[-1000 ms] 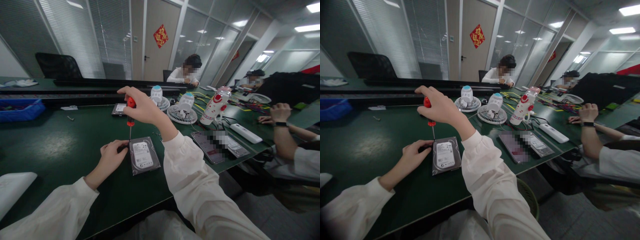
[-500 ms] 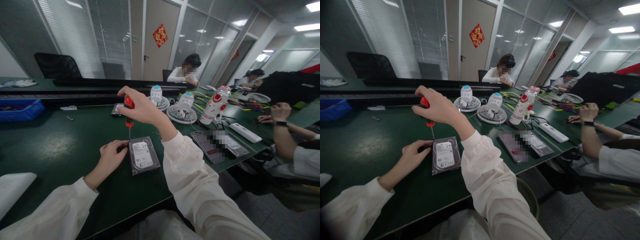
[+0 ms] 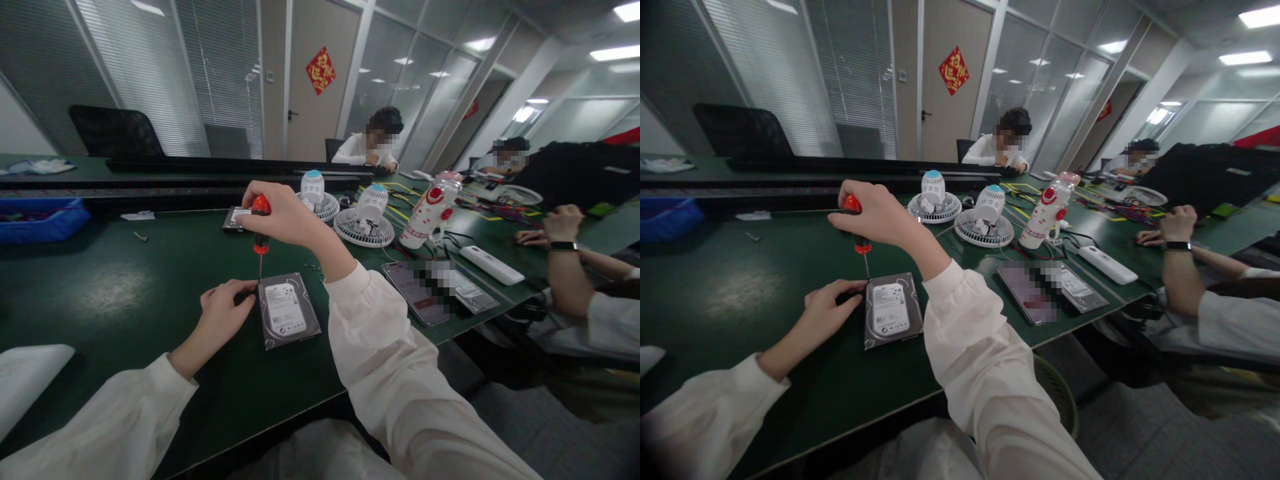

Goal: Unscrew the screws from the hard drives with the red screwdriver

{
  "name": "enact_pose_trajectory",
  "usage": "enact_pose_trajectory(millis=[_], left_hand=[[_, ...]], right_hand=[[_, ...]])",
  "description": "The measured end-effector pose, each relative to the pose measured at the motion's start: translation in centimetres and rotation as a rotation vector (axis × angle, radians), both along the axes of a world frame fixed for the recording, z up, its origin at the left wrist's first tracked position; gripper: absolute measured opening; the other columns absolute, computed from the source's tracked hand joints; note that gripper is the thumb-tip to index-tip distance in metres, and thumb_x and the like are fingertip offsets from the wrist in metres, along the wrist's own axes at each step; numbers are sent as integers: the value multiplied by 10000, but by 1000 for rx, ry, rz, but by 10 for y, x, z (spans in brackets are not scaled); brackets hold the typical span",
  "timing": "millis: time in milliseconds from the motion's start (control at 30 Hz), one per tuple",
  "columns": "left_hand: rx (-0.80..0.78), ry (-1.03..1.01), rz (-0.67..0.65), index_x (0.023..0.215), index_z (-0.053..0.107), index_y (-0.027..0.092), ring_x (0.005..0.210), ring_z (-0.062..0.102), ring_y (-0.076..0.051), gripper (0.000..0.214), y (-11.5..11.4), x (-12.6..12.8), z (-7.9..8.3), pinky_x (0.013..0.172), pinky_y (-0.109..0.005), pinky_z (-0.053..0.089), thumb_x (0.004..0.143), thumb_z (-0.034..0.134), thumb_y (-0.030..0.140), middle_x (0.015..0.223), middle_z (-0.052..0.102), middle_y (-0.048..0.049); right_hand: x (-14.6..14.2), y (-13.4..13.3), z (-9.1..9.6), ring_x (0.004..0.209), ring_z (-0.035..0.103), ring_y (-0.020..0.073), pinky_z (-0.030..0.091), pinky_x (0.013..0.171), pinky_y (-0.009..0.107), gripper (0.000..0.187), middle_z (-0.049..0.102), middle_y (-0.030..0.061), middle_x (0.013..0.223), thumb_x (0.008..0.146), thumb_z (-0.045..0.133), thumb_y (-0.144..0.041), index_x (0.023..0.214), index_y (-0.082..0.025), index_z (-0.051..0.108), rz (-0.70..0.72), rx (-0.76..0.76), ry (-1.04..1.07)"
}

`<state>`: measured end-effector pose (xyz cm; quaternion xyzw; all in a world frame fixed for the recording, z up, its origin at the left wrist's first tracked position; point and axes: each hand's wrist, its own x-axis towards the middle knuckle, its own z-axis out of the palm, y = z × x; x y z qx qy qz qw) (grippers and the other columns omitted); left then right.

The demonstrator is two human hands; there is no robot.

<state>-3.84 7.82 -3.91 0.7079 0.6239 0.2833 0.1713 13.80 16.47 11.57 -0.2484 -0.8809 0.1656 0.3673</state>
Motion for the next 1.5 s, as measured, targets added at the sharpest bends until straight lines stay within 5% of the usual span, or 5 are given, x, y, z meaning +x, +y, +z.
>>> enact_pose_trajectory(millis=[367, 600, 767, 1067, 1500], left_hand=[[-5, -6, -2, 1195, 805, 278, 1198, 716, -304, 379, 1, -2, -1, 1163, -555, 439, 919, 549, 326, 1230, 809, -48], [-8, -33, -5, 1207, 801, 284, 1203, 718, -300, 361, -1, -3, -2, 1160, -540, 446, 942, 563, 337, 1238, 805, -47], [-1, -49, -15, 1226, 796, 299, 1238, 705, -300, 362, -1, -4, -2, 1174, -543, 430, 952, 561, 331, 1247, 802, -36], [9, -53, -4, 1193, 806, 281, 1158, 726, -282, 344, 0, -1, -1, 1162, -540, 439, 957, 561, 328, 1221, 800, -39], [-10, -42, 17, 1195, 802, 276, 1175, 723, -283, 337, -1, 2, 2, 1166, -535, 435, 957, 565, 304, 1222, 804, -39]], right_hand=[[7, -7, 15, 718, 528, 113, 425, 756, 277, 129, 587, -37, 711, 855, 627, -132, 738, -168, 587, -220, 115, 119], [54, -44, 30, 916, 644, 157, 514, 933, 341, 149, 672, 6, 916, 1015, 590, -232, 940, -156, 694, -335, 290, 143], [100, -99, -17, 1131, 683, 224, 576, 988, 391, 170, 710, 120, 1191, 1046, 610, -210, 1148, -181, 743, -357, 448, -84], [140, -177, -131, 1038, 701, 259, 680, 876, 413, 250, 736, 166, 1149, 990, 568, -44, 1137, -151, 740, -417, 499, -367], [132, -169, -105, 1041, 686, 294, 592, 844, 455, 218, 742, 168, 1208, 1000, 647, -322, 1122, -169, 742, -341, 295, -501]])
